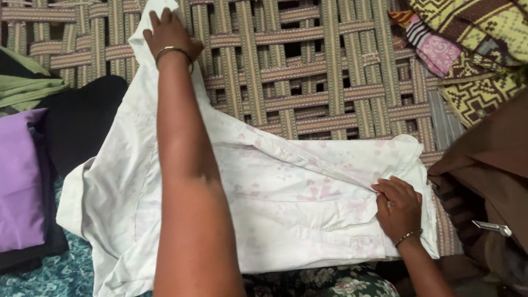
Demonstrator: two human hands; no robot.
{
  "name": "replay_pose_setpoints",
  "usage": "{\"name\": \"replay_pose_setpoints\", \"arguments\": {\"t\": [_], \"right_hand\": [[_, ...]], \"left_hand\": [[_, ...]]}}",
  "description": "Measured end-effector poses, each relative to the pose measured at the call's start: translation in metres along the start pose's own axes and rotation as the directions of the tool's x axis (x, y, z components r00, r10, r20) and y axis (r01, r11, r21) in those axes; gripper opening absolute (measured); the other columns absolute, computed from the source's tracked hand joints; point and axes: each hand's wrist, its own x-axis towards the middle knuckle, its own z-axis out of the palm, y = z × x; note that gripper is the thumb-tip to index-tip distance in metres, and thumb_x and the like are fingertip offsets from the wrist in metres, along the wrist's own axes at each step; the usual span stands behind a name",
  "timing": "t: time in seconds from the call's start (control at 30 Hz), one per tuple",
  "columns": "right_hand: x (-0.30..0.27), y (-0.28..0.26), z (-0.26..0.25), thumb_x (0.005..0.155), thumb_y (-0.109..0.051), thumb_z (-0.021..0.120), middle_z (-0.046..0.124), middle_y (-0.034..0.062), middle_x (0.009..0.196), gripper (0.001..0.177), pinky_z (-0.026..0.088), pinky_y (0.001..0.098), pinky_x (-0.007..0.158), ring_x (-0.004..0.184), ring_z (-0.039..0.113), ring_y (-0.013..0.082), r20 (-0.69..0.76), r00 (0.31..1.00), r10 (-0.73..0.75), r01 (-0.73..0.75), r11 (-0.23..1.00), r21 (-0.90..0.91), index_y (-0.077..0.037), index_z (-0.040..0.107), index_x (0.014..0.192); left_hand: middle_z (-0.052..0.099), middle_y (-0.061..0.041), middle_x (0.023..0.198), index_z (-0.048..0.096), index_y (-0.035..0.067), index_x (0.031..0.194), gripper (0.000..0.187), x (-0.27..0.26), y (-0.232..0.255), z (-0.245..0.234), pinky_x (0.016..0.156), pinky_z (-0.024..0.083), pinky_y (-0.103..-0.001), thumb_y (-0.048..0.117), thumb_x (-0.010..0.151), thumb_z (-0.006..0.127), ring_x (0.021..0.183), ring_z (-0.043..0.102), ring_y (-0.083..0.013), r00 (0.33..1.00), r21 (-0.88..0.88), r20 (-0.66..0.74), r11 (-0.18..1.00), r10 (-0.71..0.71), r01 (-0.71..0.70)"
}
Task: The person folds a white floral shirt on a woven cot, smoothing it out before placing it into a brown bag. They then pick up a black garment, unfold it, and begin folding it on the same surface.
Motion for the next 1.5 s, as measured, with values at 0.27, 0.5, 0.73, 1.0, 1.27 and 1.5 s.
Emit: {"name": "replay_pose_setpoints", "arguments": {"t": [0.27,0.5,0.73,1.0,1.27,1.5], "right_hand": [[-0.006,0.009,0.005,0.089,-0.011,0.064,0.074,0.0007,0.119,0.018,0.043,0.0432,0.102,0.127,0.062,0.0249,-0.018,0.999,-0.03,0.03,1.0,0.008,-0.018,0.076,0.102],[-0.005,0.022,0.018,0.092,-0.014,0.064,0.074,0.0032,0.117,0.016,0.044,0.0472,0.101,0.125,0.062,0.0271,-0.057,0.996,-0.072,0.071,0.997,-0.023,-0.018,0.075,0.103],[-0.01,0.022,0.017,0.092,-0.012,0.064,0.073,0.0012,0.112,0.016,0.045,0.0469,0.095,0.117,0.063,0.027,-0.109,0.981,-0.163,0.159,0.986,-0.041,-0.02,0.074,0.101],[-0.008,0.024,0.019,0.09,-0.012,0.066,0.073,0.0014,0.107,0.014,0.045,0.047,0.094,0.114,0.064,0.0265,-0.092,0.989,-0.119,0.115,0.992,-0.044,-0.02,0.075,0.097],[-0.011,0.02,0.015,0.09,-0.01,0.07,0.072,0.0006,0.114,0.015,0.042,0.0457,0.098,0.118,0.063,0.0266,-0.266,0.95,-0.164,0.148,0.986,-0.081,-0.02,0.074,0.101],[-0.011,0.018,0.001,0.089,-0.004,0.07,0.072,0.0069,0.12,0.019,0.047,0.0465,0.096,0.11,0.063,0.0333,-0.401,0.907,-0.128,0.12,0.992,-0.043,-0.017,0.075,0.102]], "left_hand": [[0.077,-0.009,0.097,0.079,0.0,0.098,0.021,-0.086,-0.089,-0.056,0.081,0.061,-0.03,-0.005,0.077,0.079,0.086,0.074,-0.0184,0.796,-0.868,-0.494,0.253,-0.349,-0.427],[0.069,-0.01,0.089,0.075,0.001,0.093,0.008,-0.446,-0.212,-0.177,0.105,0.052,-0.034,0.009,0.09,0.073,0.092,0.062,-0.0206,0.897,-0.958,-0.139,-0.285,0.42,-0.015],[0.08,-0.01,0.099,0.076,0.006,0.108,0.033,-0.517,-0.175,-0.14,0.075,0.059,-0.034,0.027,0.083,0.077,0.089,0.076,-0.0225,0.921,-0.545,0.39,0.805,-0.002,0.233],[0.059,-0.018,0.132,0.055,0.011,0.137,0.074,-0.466,-0.091,-0.083,0.103,0.047,-0.045,0.049,0.079,0.082,0.123,0.056,-0.0367,0.963,-0.107,0.222,0.978,-0.154,0.181],[0.047,-0.02,0.136,0.043,0.031,0.148,0.081,-0.357,-0.104,-0.065,0.106,0.036,-0.055,0.04,0.078,0.083,0.128,0.044,-0.042,0.945,-0.015,-0.124,0.952,-0.304,0.305],[0.046,-0.015,0.133,0.049,0.04,0.148,0.088,-0.356,-0.137,-0.06,0.102,0.049,-0.041,-0.007,0.074,0.061,0.116,0.06,-0.0368,0.967,-0.387,0.146,0.888,-0.207,0.249]]}}
